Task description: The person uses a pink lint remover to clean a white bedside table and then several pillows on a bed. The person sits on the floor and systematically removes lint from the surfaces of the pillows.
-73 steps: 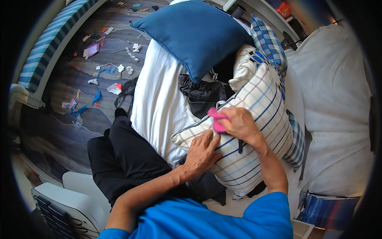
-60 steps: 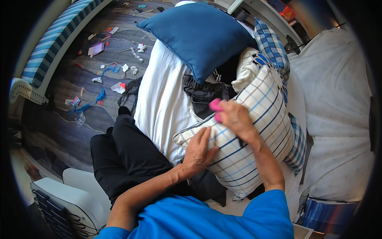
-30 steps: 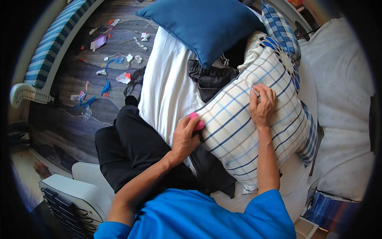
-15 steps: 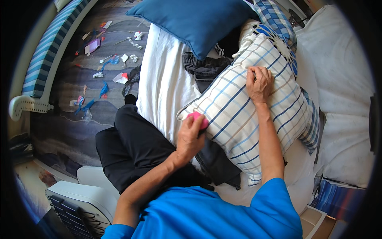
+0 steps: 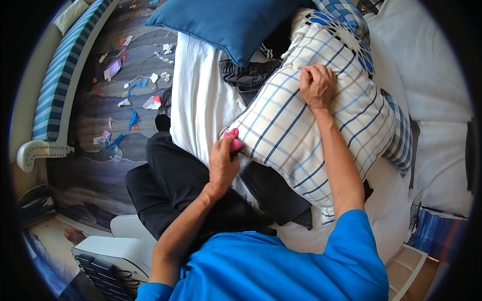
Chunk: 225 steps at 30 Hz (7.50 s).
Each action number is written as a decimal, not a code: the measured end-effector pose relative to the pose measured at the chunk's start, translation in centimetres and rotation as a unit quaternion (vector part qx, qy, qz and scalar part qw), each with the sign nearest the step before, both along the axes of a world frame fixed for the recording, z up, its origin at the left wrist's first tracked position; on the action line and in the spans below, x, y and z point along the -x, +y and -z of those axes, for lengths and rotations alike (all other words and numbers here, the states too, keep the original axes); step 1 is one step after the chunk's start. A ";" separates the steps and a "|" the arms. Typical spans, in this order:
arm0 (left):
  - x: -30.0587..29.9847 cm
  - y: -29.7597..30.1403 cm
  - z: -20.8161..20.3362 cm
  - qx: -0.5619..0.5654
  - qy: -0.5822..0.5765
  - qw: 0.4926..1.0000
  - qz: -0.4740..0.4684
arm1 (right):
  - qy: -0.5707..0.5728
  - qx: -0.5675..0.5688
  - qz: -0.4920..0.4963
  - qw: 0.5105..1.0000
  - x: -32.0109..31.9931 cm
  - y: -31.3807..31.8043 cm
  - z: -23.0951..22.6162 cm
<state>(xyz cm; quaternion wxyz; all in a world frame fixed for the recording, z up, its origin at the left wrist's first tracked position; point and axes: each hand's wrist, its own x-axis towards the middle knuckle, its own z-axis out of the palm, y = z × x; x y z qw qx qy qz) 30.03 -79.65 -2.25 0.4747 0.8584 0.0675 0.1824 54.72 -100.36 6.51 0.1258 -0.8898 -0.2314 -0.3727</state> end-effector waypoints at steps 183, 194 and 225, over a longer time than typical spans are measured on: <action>-0.6 4.6 0.3 -0.005 -0.093 0.985 -0.145 | 0.123 -0.065 -0.224 0.965 10.1 11.5 -4.0; -0.5 5.7 4.6 0.489 -0.008 0.869 -0.079 | 0.190 0.151 -0.403 0.882 15.0 16.4 1.9; -2.6 0.2 -3.5 0.473 0.111 0.873 -0.040 | 0.149 0.016 -0.289 0.945 15.2 10.1 -3.3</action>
